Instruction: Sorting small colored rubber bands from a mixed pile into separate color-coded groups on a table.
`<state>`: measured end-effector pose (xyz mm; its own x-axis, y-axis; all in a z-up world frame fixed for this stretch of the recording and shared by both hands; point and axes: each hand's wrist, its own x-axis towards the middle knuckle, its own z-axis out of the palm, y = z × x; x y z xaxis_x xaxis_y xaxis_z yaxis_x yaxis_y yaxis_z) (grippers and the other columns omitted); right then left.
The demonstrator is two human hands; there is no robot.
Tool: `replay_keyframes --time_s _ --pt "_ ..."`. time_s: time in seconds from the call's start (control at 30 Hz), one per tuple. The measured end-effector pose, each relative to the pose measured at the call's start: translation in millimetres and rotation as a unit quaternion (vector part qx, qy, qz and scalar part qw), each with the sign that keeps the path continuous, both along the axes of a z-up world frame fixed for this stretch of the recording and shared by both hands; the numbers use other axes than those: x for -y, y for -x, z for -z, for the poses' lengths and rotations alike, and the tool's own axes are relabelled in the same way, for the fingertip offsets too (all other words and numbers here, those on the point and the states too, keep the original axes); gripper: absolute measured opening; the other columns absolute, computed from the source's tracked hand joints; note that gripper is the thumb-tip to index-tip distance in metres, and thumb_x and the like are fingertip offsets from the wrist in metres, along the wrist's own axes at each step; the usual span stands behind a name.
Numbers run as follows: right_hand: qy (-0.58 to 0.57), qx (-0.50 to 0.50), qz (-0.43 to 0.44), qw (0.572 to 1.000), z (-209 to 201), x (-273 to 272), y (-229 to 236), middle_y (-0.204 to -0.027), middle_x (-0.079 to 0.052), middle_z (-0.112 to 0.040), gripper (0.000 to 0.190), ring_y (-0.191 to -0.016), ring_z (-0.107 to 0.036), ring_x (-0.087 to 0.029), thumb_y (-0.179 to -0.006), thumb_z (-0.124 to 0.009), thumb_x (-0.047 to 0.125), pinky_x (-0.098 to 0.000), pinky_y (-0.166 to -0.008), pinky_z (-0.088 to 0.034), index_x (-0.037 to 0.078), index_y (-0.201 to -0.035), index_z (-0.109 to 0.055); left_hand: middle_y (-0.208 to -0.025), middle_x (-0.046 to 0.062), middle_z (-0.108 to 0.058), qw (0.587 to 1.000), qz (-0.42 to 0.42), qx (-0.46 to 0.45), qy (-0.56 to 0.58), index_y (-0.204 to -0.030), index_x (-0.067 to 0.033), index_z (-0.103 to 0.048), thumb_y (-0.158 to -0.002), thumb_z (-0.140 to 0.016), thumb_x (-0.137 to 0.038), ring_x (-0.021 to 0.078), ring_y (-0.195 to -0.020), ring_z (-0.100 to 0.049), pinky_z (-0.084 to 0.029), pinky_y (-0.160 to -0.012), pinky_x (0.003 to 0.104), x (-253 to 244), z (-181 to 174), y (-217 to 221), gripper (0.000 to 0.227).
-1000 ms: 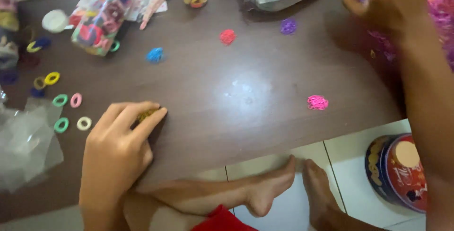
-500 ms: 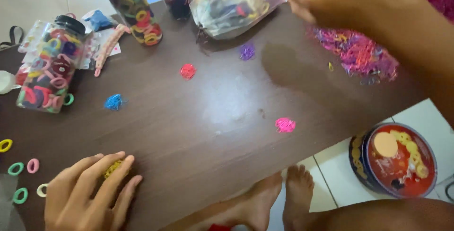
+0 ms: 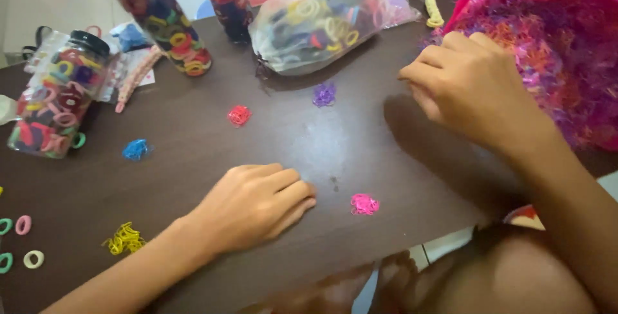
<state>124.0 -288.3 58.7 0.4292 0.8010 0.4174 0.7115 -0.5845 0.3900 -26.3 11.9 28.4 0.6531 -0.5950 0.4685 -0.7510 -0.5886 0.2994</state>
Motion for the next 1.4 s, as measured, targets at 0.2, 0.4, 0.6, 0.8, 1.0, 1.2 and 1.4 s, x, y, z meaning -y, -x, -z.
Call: replay_keyframes --time_s 0.2,0.4,0.6,0.8,1.0,1.2,1.4 --pt "0.11 0.087 0.147 0.979 19.5 16.5 -4.2 -0.113 0.012 -0.072 0.011 -0.096 -0.067 -0.013 -0.097 -0.065 0.034 -0.0284 -0.087 -0.055 0.028 -0.103 -0.072 -0.079 0.004 -0.058 1.0 -0.004 0.009 0.019 -0.089 -0.0083 -0.067 -0.087 -0.073 -0.009 0.0201 -0.063 -0.052 -0.046 -0.059 0.034 -9.8 4.4 14.4 0.006" --pt "0.197 0.121 0.224 0.947 19.9 52.2 4.3 -0.108 0.018 -0.071 0.009 -0.096 -0.065 -0.009 -0.099 -0.063 0.042 -0.0256 -0.09 -0.054 0.035 -0.101 -0.069 -0.077 0.002 -0.059 0.999 -0.006 0.016 0.037 -0.087 -0.0094 -0.066 -0.086 -0.073 -0.009 0.021 -0.062 -0.053 -0.046 -0.059 0.034 -13.7 8.6 19.2 0.007" --pt "0.219 0.088 0.221 0.946 13.4 46.0 16.2 -0.103 0.018 -0.072 0.017 -0.092 -0.068 -0.009 -0.103 -0.059 0.049 -0.0259 -0.085 -0.054 0.036 -0.106 -0.071 -0.078 0.003 -0.06 0.999 -0.003 0.017 0.038 -0.088 -0.0088 -0.067 -0.086 -0.072 -0.008 0.0198 -0.064 -0.054 -0.047 -0.061 0.033 -15.1 10.1 20.5 0.006" --pt "0.234 0.077 0.251 0.936 16.4 56.0 11.3 -0.103 0.016 -0.071 0.011 -0.097 -0.068 -0.01 -0.097 -0.062 0.042 -0.0281 -0.089 -0.054 0.035 -0.099 -0.07 -0.077 0.002 -0.06 0.999 -0.004 0.017 0.035 -0.087 -0.009 -0.066 -0.086 -0.073 -0.008 0.0189 -0.063 -0.053 -0.046 -0.059 0.033 -14.5 10.1 19.9 0.006" --pt "0.238 0.053 0.249 0.937 23.6 65.6 7.3 -0.102 0.017 -0.069 0.017 -0.095 -0.067 -0.009 -0.095 -0.062 0.051 -0.0286 -0.09 -0.055 0.038 -0.101 -0.071 -0.075 0.002 -0.06 1.0 -0.004 0.005 0.03 -0.088 -0.0091 -0.067 -0.085 -0.073 -0.009 0.0184 -0.061 -0.052 -0.045 -0.057 0.033 -14.6 8.8 19.2 0.007" --pt "0.228 0.011 0.237 0.944 24.3 63.5 5.8 -0.1 0.015 -0.069 0.021 -0.095 -0.065 -0.01 -0.093 -0.064 0.05 -0.0281 -0.09 -0.052 0.032 -0.099 -0.073 -0.076 0.002 -0.061 1.0 -0.004 0.005 0.031 -0.088 -0.0085 -0.068 -0.086 -0.073 -0.008 0.0176 -0.061 -0.053 -0.046 -0.057 0.032 -14.2 8.3 18.4 0.005" --pt "0.236 0.082 0.224 0.942 26.7 63.2 4.3 -0.099 0.016 -0.068 0.018 -0.093 -0.065 -0.008 -0.098 -0.064 0.047 -0.0258 -0.087 -0.052 0.03 -0.094 -0.069 -0.076 0.002 -0.062 1.0 -0.003 0.0 0.027 -0.088 -0.0088 -0.068 -0.086 -0.073 -0.008 0.0169 -0.061 -0.054 -0.046 -0.057 0.032 -14.8 8.9 17.7 0.006"
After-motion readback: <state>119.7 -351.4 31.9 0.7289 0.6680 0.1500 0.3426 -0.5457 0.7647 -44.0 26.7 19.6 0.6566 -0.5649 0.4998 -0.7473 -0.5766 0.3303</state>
